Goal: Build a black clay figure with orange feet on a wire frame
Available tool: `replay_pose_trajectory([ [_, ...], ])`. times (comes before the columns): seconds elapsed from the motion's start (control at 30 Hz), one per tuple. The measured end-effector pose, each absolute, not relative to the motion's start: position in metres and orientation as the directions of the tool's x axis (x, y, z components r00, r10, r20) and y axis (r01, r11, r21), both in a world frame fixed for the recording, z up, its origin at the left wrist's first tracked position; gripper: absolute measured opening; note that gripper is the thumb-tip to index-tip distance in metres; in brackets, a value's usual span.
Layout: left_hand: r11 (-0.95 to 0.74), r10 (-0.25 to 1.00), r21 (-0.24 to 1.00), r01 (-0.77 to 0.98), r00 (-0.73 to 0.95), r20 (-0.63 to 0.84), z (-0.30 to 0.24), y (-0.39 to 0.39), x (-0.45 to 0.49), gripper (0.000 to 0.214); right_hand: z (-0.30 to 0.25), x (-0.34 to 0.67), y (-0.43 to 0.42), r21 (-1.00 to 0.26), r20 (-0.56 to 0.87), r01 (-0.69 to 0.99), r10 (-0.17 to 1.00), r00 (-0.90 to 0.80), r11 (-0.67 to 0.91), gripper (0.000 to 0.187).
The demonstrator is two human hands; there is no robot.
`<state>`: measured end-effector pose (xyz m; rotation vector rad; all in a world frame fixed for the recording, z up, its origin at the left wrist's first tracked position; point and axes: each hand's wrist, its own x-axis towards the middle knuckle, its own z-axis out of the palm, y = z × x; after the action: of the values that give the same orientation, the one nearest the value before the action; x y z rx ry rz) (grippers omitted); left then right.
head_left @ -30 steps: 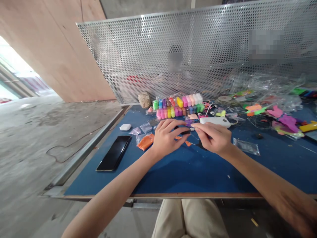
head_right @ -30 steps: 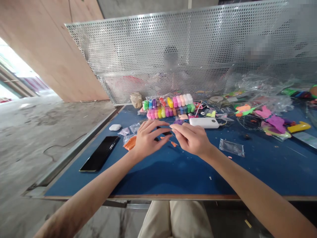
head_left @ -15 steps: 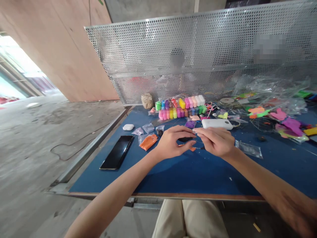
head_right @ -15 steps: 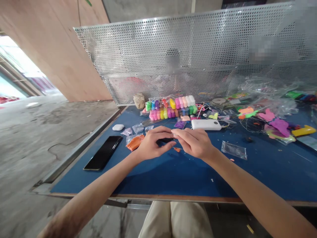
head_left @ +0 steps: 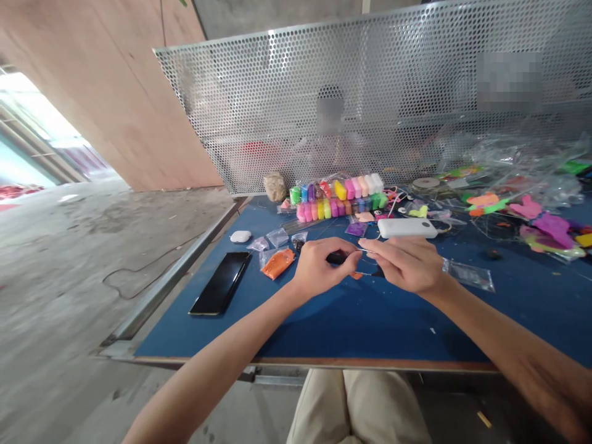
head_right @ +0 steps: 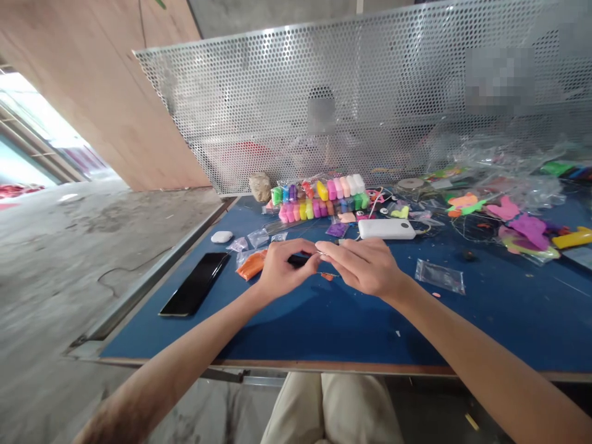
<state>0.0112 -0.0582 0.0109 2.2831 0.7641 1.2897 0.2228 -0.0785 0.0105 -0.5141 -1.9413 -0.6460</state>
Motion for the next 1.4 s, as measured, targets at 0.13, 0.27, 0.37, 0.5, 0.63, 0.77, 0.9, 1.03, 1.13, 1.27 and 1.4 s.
replay_pose_trajectory([
  [0.13, -0.577, 0.664, 0.816, 0.024, 0.595, 0.452, 0.017, -0.058, 0.005, 0.040, 0.014, 0.224, -0.077, -0.042, 0.930, 0.601, 0.252, -0.269, 0.798, 0.027],
  [0.27, -0.312, 0.581, 0.929, -0.197, 0.734, 0.351, 0.018, -0.048, -0.001, 0.079, 0.012, 0.225, -0.069, -0.546, 0.767, 0.392, 0.630, -0.122, 0.740, 0.021],
  [0.37, -0.208, 0.591, 0.957, -0.204, 0.753, 0.289, 0.010, -0.043, -0.001, 0.088, 0.003, 0.224, -0.063, -0.754, 0.618, 0.206, 0.780, -0.101, 0.624, 0.025],
  [0.5, -0.189, 0.600, 0.960, -0.208, 0.749, 0.280, -0.005, -0.041, 0.003, 0.074, -0.007, 0.219, -0.060, -0.822, 0.556, 0.103, 0.828, -0.069, 0.560, 0.026],
  [0.63, -0.110, 0.591, 0.965, -0.237, 0.766, 0.255, -0.013, -0.038, 0.004, 0.078, -0.009, 0.214, -0.061, -0.843, 0.531, 0.048, 0.843, -0.086, 0.536, 0.028],
  [0.77, -0.090, 0.612, 0.967, -0.239, 0.752, 0.243, -0.015, -0.034, 0.002, 0.069, -0.009, 0.214, -0.062, -0.827, 0.547, 0.119, 0.835, -0.048, 0.549, 0.030],
  [0.9, -0.076, 0.625, 0.972, -0.221, 0.749, 0.220, -0.009, -0.035, -0.001, 0.073, -0.002, 0.218, -0.064, -0.692, 0.662, 0.375, 0.749, -0.010, 0.617, 0.028],
  [1.03, -0.211, 0.675, 0.971, -0.117, 0.700, 0.231, 0.000, -0.043, 0.001, 0.056, 0.005, 0.222, -0.066, -0.438, 0.808, 0.595, 0.585, -0.067, 0.674, 0.023],
  [1.13, -0.266, 0.769, 0.964, 0.011, 0.605, 0.206, 0.003, -0.047, 0.005, 0.043, 0.006, 0.221, -0.066, -0.373, 0.840, 0.624, 0.535, -0.087, 0.687, 0.022],
  [1.27, -0.307, 0.829, 0.947, 0.098, 0.517, 0.215, 0.002, -0.048, 0.009, 0.038, 0.005, 0.220, -0.066, -0.361, 0.844, 0.629, 0.528, -0.095, 0.689, 0.022],
  [1.4, -0.274, 0.840, 0.957, 0.092, 0.507, 0.192, 0.003, -0.047, 0.008, 0.035, 0.005, 0.219, -0.066, -0.358, 0.836, 0.629, 0.537, -0.113, 0.690, 0.022],
])
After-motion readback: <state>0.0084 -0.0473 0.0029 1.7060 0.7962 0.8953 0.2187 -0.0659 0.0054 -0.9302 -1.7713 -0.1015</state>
